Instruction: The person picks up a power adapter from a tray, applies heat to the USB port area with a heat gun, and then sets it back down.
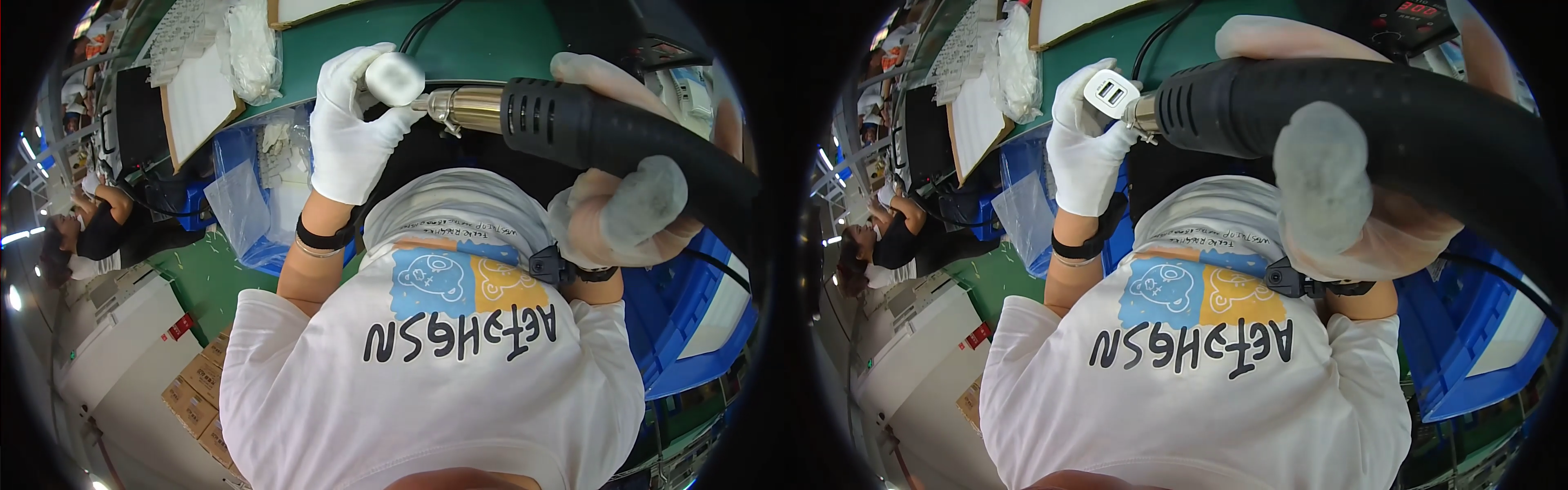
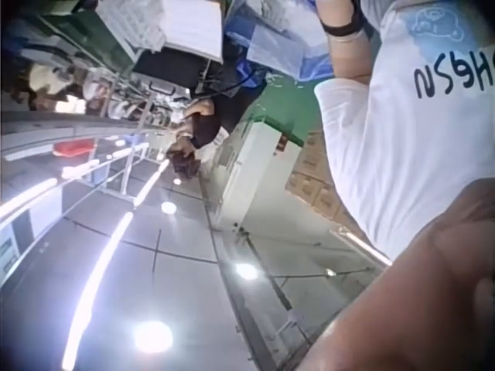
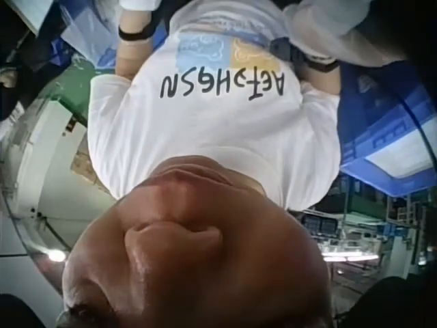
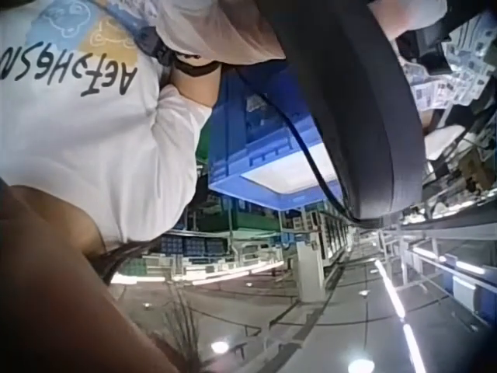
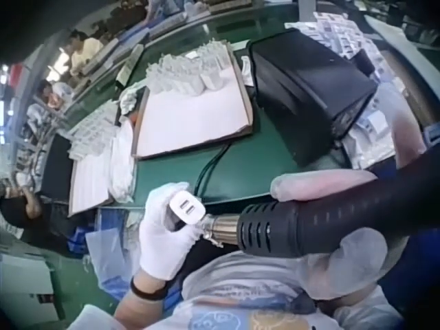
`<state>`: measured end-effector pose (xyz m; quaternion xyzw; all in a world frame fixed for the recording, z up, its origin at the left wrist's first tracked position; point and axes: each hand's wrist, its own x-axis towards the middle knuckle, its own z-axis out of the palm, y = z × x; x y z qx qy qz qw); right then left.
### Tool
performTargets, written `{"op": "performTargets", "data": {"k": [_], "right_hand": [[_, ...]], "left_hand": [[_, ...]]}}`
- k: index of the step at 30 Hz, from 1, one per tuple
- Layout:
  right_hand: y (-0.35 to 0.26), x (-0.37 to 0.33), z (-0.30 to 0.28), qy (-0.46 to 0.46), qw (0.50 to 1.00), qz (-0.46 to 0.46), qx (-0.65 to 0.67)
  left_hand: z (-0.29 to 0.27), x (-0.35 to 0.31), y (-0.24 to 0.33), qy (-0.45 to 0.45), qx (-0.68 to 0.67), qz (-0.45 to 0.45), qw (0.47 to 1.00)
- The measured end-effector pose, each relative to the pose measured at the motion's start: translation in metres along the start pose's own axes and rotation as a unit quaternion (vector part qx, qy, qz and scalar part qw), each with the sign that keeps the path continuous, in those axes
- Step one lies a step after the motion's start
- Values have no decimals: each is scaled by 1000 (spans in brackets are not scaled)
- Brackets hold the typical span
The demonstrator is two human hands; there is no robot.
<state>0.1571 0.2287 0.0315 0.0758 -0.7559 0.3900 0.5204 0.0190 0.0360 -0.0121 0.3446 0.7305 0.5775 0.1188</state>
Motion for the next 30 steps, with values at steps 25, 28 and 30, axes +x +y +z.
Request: {"op": "performTargets", "data": {"k": [25,28,30], "right_hand": [[-3,-4,9,195,968,159,-11],[-1,-6,1,216,962,164,23],[0,-4,5,210,964,161,16]], "left_hand": [[-12,1,16,-122,-339,-244,900],[-11,3,18,-129,-506,-283,805],[-8,3,26,-122,-291,-284,905]]}}
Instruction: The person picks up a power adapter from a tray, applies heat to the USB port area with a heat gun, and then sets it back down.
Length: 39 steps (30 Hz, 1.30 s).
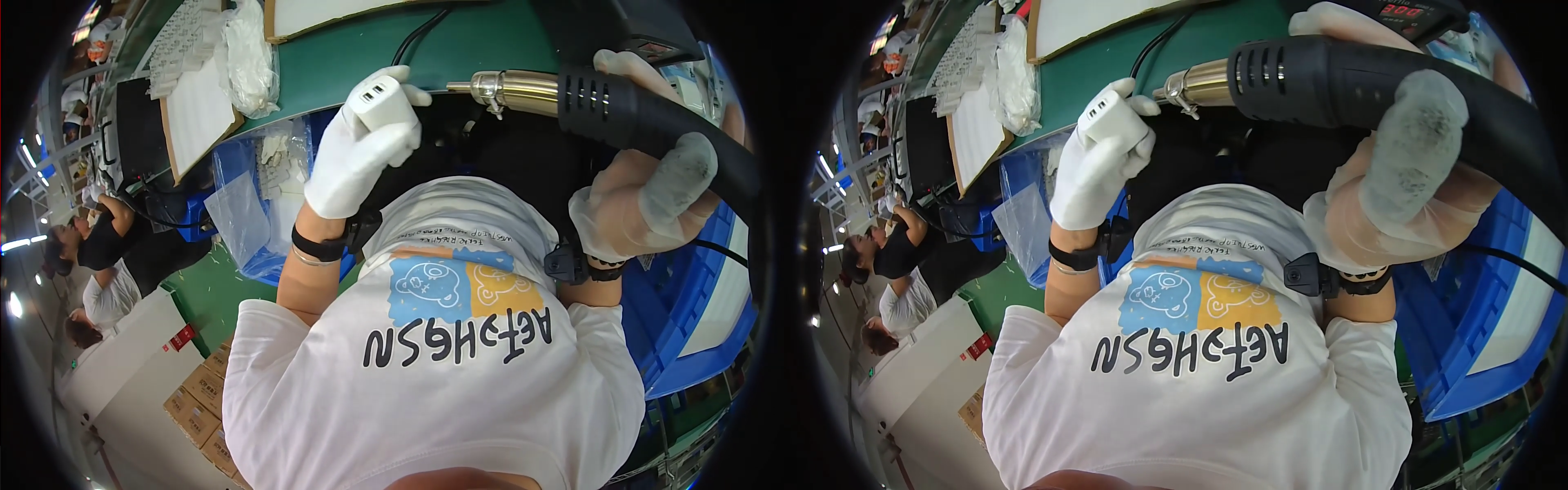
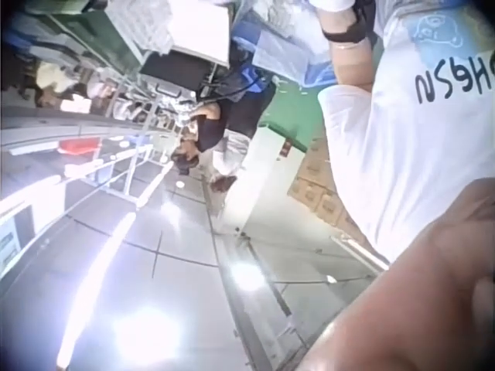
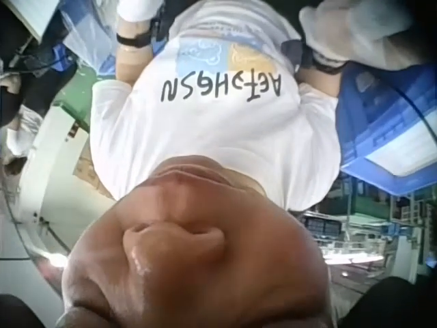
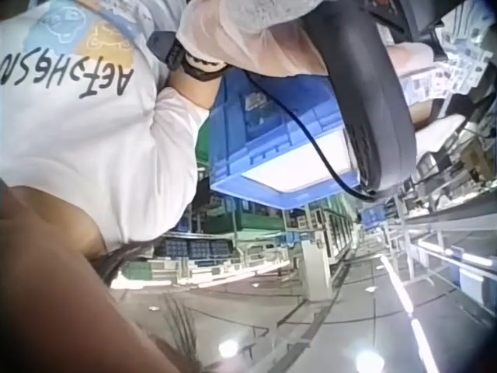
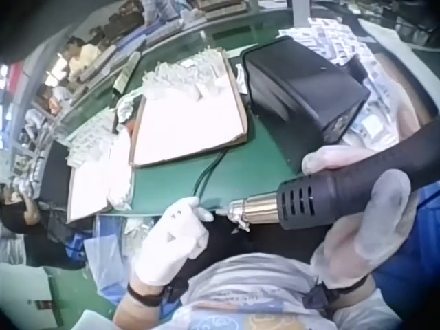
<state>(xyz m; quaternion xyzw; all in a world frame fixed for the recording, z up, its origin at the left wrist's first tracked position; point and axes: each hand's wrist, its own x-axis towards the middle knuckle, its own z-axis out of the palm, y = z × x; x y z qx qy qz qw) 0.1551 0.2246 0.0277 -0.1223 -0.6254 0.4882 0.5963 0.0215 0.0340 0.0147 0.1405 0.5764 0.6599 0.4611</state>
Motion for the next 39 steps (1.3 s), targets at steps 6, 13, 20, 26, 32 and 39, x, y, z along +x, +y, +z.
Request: {"op": "performTargets", "data": {"k": [6,13,20,26,32,39], "right_hand": [[-1,4,5,-34,998,-25,-43],[1,11,-10,-144,989,-25,-11],[-2,10,-9,-177,984,-26,0],[-5,8,-7,-203,979,-31,10],[-9,9,-6,-228,973,-38,18],[-4,14,-10,-243,967,-79,-18]], "left_hand": [[-7,-2,1,30,258,52,964],[-7,1,0,9,164,66,984],[-8,4,0,-6,81,67,994],[-10,4,-4,-18,62,66,996],[-6,2,-3,1,76,60,995],[-10,1,-3,-8,75,46,996]]}}
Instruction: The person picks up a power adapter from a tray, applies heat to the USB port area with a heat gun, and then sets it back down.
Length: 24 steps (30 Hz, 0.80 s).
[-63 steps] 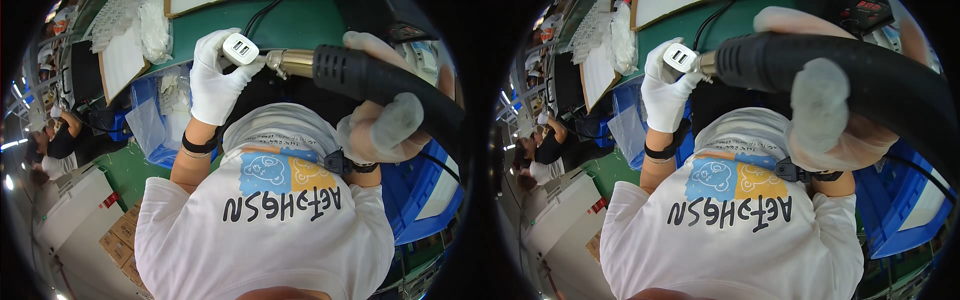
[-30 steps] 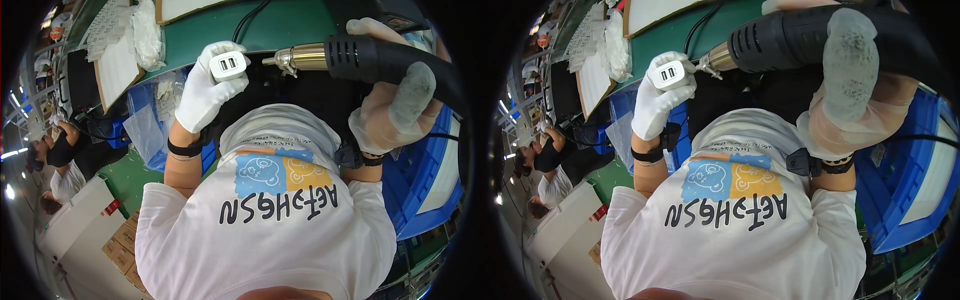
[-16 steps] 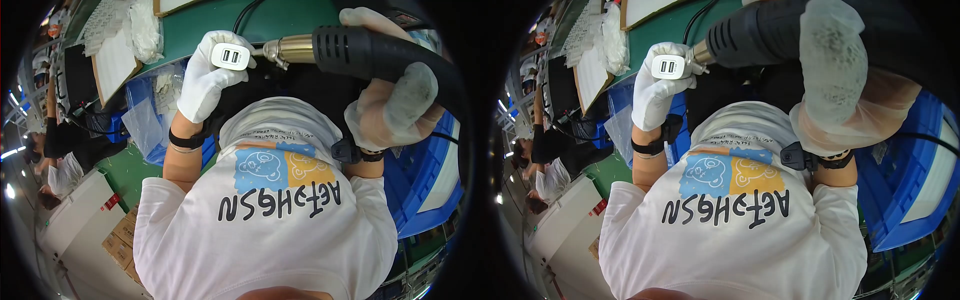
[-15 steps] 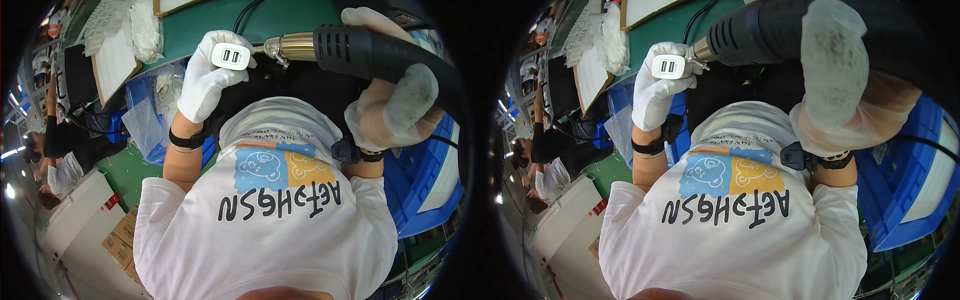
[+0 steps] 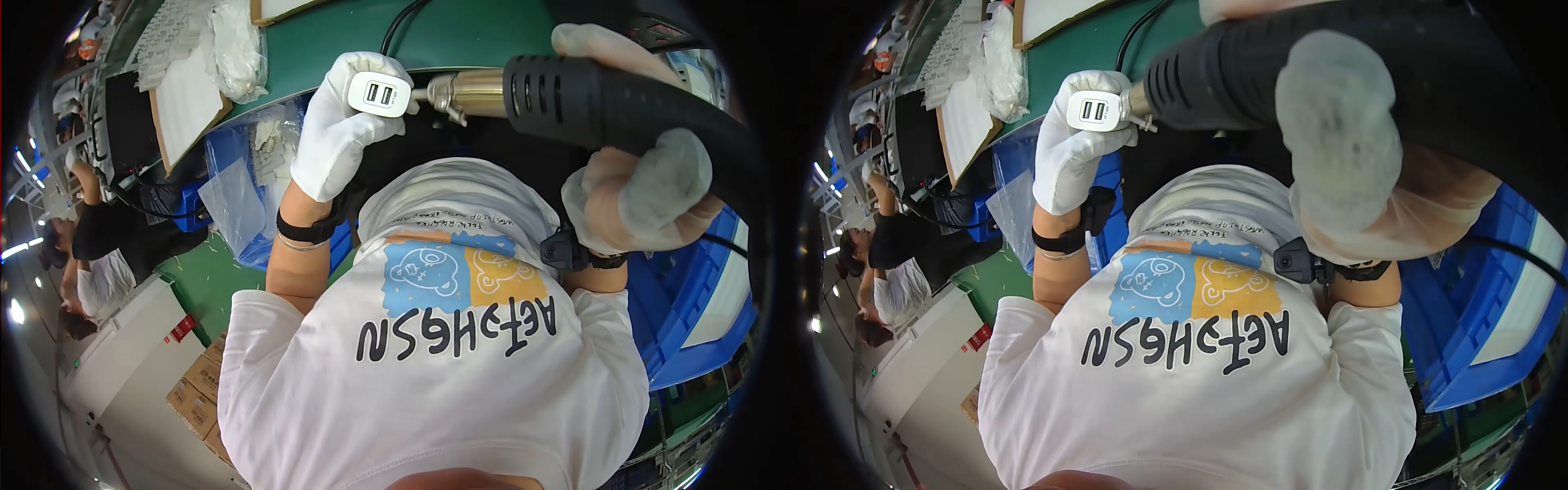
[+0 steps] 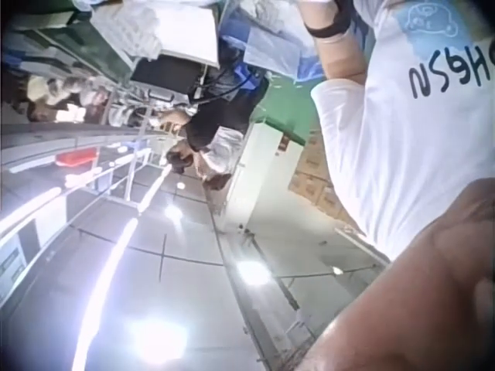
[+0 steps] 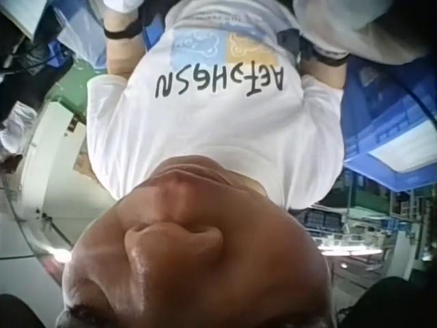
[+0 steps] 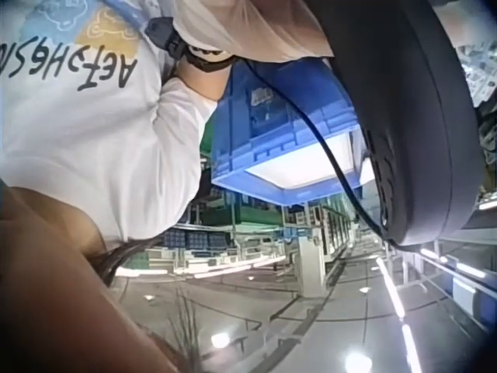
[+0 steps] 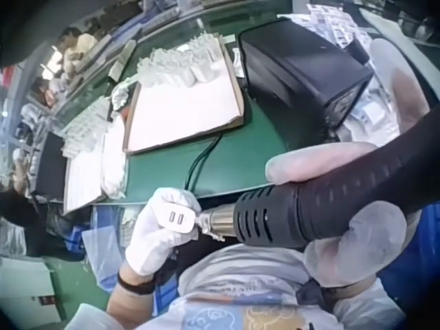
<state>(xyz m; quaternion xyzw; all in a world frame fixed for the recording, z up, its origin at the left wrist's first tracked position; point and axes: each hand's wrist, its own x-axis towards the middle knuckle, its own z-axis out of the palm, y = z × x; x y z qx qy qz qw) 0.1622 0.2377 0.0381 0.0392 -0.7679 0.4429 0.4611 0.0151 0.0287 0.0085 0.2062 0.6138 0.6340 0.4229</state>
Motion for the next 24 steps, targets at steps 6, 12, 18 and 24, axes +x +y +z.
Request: {"op": "performTargets", "data": {"k": [6,12,18,24], "right_hand": [[2,1,5,11,1000,-6,18],[3,0,7,34,999,-3,2],[6,-2,5,32,999,-3,19],[6,-3,3,30,999,-5,37]], "left_hand": [[2,0,0,2,34,15,999],[-3,0,-2,-7,11,-2,1000],[-3,0,-1,-8,10,-13,1000],[-5,1,-3,-17,-3,9,1000]]}}
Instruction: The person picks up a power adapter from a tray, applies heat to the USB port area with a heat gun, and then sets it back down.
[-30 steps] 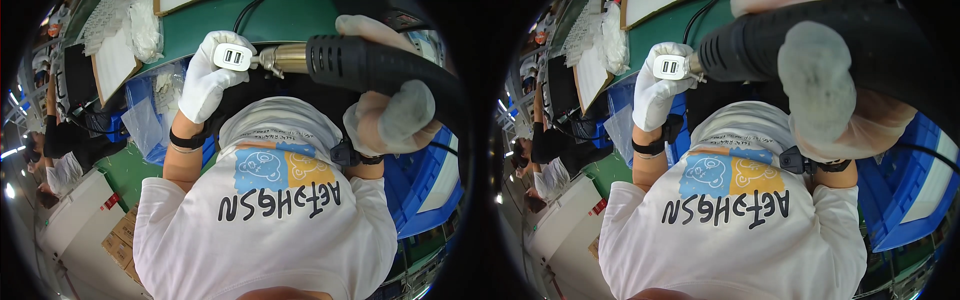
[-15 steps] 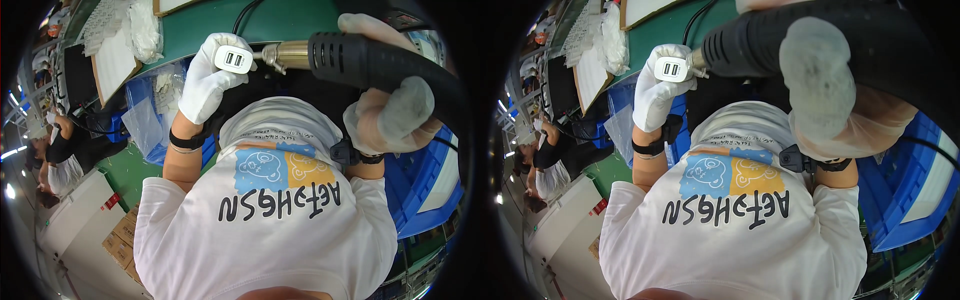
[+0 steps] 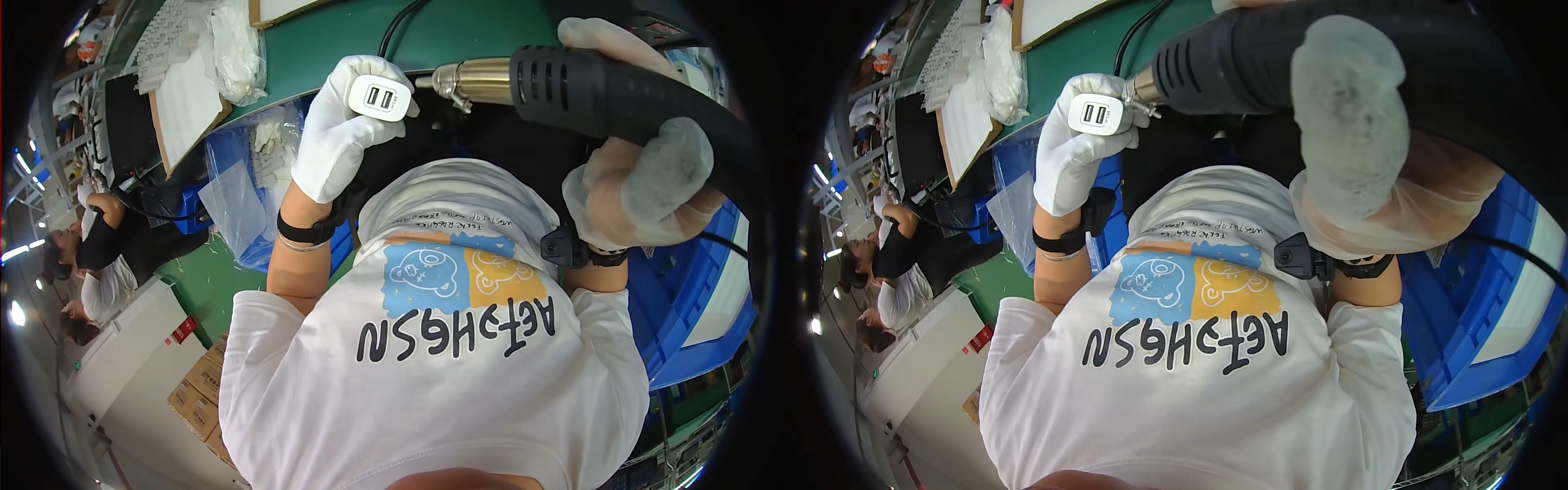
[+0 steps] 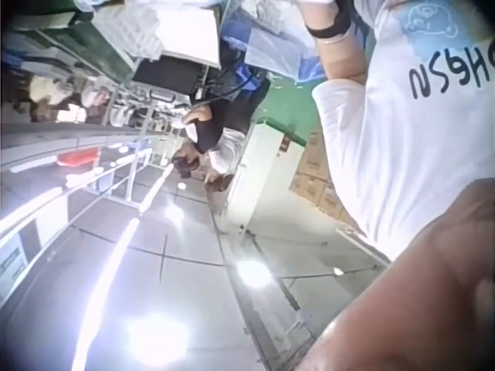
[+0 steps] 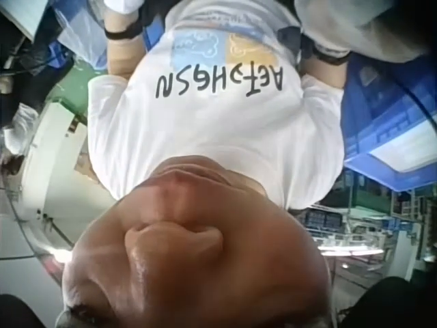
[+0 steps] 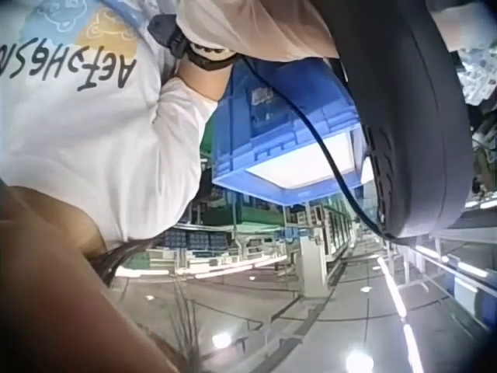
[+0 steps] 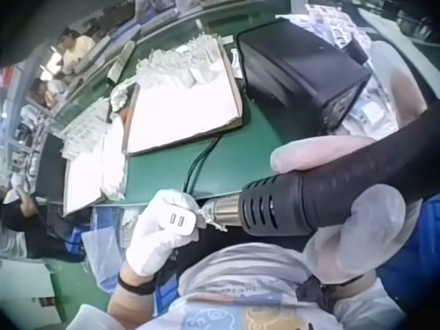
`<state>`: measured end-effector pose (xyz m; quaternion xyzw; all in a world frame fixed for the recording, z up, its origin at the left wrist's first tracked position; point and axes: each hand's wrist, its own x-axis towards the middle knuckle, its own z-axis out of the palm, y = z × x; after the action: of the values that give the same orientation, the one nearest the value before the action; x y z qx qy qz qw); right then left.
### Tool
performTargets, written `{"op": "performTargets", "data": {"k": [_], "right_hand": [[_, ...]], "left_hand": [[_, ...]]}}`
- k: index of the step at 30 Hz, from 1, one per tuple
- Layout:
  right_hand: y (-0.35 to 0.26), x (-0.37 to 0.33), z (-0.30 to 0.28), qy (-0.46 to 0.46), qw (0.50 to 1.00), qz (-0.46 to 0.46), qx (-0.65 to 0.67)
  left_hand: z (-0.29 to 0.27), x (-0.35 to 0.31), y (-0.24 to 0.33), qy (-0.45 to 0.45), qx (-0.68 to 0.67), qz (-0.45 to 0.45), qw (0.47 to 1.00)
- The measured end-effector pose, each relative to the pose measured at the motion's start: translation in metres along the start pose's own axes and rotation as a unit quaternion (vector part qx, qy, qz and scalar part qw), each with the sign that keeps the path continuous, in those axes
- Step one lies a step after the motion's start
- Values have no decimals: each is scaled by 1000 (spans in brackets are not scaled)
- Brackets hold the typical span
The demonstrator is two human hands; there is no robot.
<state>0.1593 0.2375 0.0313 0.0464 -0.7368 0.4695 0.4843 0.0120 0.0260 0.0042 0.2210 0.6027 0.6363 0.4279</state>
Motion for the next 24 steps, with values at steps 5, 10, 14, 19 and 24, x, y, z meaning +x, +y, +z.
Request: {"op": "performTargets", "data": {"k": [5,10,14,19,24], "right_hand": [[-8,2,7,-5,999,36,-2],[-2,0,1,3,1000,-8,-29],[-17,5,5,-21,997,30,-71],[-18,5,4,-21,994,49,-93],[-15,4,-1,-28,995,42,-84]], "left_hand": [[-1,0,-1,-2,-11,-4,1000],[5,0,2,19,15,2,1000],[2,0,0,16,-16,-14,1000],[4,1,1,18,12,-13,1000],[4,1,0,21,14,6,1000]]}}
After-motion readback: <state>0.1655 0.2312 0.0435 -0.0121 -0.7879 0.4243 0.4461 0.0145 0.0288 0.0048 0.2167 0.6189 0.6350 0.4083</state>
